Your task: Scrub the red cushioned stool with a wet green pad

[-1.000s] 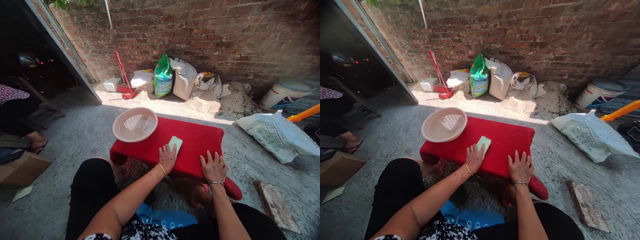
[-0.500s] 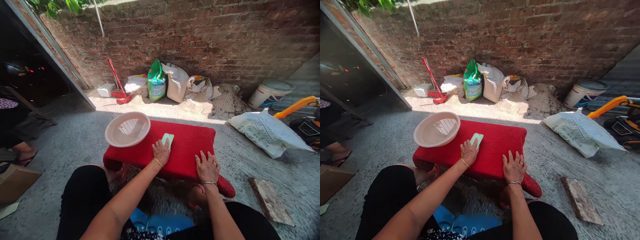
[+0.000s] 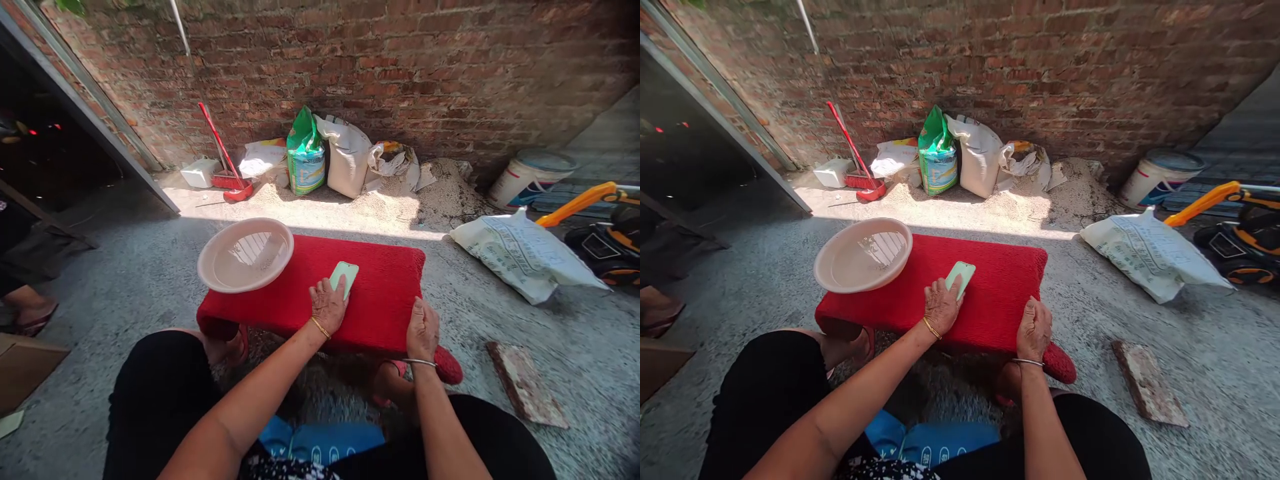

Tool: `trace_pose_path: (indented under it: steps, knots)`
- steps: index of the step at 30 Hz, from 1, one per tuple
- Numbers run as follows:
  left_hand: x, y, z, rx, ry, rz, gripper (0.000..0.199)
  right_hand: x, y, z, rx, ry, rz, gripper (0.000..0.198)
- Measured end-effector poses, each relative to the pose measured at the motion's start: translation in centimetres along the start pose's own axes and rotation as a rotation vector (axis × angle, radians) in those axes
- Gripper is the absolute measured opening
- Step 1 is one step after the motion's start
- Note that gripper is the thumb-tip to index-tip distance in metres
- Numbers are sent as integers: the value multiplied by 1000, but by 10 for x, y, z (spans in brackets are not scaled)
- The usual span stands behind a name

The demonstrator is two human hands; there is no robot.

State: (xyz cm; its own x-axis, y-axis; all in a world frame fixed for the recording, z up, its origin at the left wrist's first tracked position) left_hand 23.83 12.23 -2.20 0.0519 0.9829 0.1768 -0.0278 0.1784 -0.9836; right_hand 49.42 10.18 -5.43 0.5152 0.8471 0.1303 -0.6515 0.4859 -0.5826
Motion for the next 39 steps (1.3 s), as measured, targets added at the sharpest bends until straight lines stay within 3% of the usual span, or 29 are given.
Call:
trace_pose_path:
  steps: [3, 5, 9, 11, 13, 15, 17, 22, 24, 27, 30, 32, 34, 37, 39]
  knots:
    - [11, 8, 22, 39, -100, 28, 51, 0, 0, -1, 12, 10, 13, 72]
    - [6, 15, 4, 27, -51, 36, 50, 0, 1, -3, 50, 21, 14, 71]
    - [-24, 18, -73, -70, 283, 72, 53, 1, 0, -13, 170, 40, 2, 67]
    - [-41, 10, -99, -137, 445, 102, 55, 4, 0, -18, 215, 69, 14, 65]
    - [-49, -3, -102, -209, 537, 144, 51, 6, -5, -16, 231, 72, 19, 65]
    - [-51, -16, -87, -316, 590, 222, 44, 5, -12, 0, 222, 2, 31, 63]
    - [-51, -27, -67, -490, 643, 343, 39, -3, -9, 28, 246, -118, 159, 56]
    - [-46, -46, -19, -994, 683, 573, 36, -72, 35, 98, 444, -256, 883, 40]
    - [-44, -48, -5, -1109, 671, 612, 36, -103, 47, 114, 475, -260, 1089, 39]
    - [-46, -48, 9, -1198, 682, 655, 34, -133, 59, 128, 494, -275, 1258, 42]
    - [-50, -46, 20, -1257, 672, 693, 31, -150, 69, 131, 433, -307, 1339, 51]
    - [-49, -44, 28, -1248, 647, 668, 30, -152, 75, 129, 345, -318, 1317, 56]
    - [-44, -40, 41, -1194, 582, 562, 37, -145, 80, 125, 244, -323, 1216, 55]
    - [-35, -31, 72, -958, 440, 318, 53, -119, 80, 116, 57, -347, 935, 49]
    - [-36, -21, 89, -704, 397, 203, 53, -100, 76, 108, -111, -357, 702, 48]
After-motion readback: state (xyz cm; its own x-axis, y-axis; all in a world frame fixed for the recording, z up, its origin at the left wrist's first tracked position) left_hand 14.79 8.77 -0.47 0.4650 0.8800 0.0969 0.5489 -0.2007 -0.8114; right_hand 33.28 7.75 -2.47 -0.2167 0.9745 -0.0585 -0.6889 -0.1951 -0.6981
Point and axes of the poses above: each hand's wrist, its own x-axis towards the middle knuckle, its own y-axis out of the palm, z = x × y, the point moved 10 cm from there along x, towards the middle knuckle, and after that the axes turned 4 degrees about y, right-handed, at the moved point
